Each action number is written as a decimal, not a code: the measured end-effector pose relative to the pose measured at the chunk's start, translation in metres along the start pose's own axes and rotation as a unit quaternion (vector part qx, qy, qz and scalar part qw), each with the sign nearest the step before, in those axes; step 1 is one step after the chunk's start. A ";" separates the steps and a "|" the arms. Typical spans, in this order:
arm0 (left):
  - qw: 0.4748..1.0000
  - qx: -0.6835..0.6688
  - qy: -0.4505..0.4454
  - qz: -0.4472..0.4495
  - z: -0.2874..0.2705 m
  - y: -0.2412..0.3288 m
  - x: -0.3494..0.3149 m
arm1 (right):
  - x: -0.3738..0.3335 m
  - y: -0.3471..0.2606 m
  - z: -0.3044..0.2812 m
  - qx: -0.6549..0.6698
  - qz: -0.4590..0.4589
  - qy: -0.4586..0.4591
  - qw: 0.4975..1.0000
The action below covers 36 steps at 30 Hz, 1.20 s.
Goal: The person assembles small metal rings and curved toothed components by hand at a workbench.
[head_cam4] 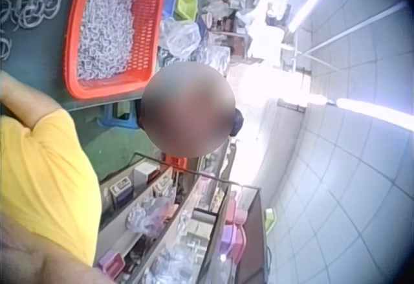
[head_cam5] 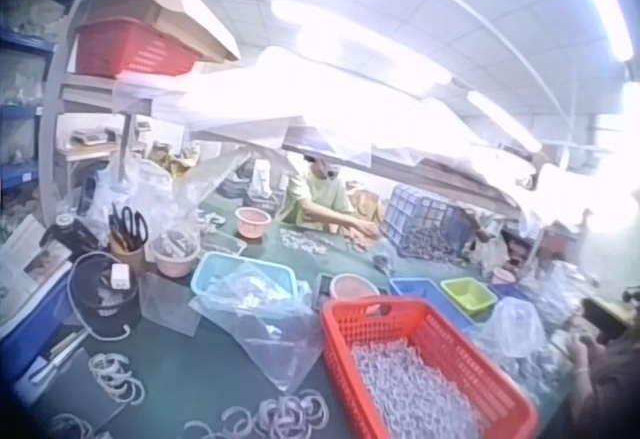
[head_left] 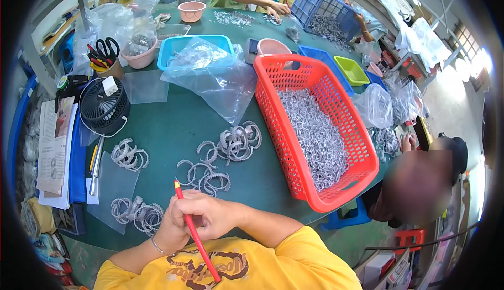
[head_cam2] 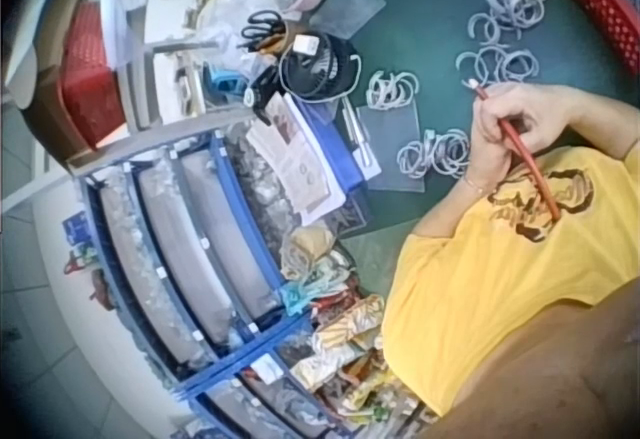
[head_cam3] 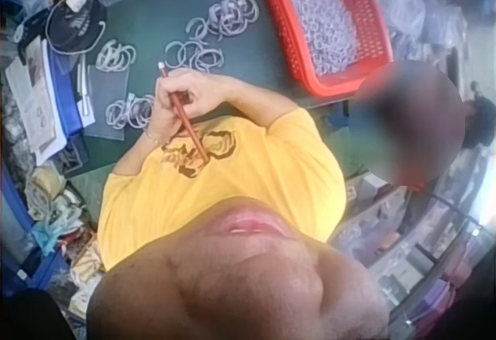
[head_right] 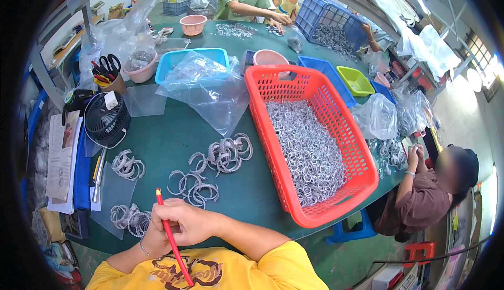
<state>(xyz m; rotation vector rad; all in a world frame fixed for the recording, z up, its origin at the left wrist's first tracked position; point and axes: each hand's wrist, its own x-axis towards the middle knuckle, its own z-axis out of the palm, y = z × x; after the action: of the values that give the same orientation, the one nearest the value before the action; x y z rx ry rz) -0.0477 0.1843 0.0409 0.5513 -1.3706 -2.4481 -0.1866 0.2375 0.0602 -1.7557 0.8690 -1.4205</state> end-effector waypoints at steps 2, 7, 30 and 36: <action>0.998 0.055 -0.009 0.016 -0.006 -0.006 -0.001 | 0.001 -0.001 -0.001 -0.004 -0.003 -0.006 1.000; 1.000 0.010 0.004 -0.001 -0.009 -0.012 -0.003 | 0.002 -0.003 -0.005 0.001 0.001 -0.021 1.000; 0.996 -0.025 0.075 0.036 0.003 0.020 -0.003 | -0.029 0.002 -0.044 0.088 0.158 0.429 0.885; 0.996 -0.010 0.075 0.052 -0.006 0.013 -0.006 | -0.020 -0.022 -0.051 0.166 -0.048 0.459 0.872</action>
<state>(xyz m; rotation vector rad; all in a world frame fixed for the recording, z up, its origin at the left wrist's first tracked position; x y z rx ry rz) -0.0389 0.1758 0.0507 0.6301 -1.2819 -2.2858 -0.2387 0.2597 0.0761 -0.8127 0.9067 -2.3606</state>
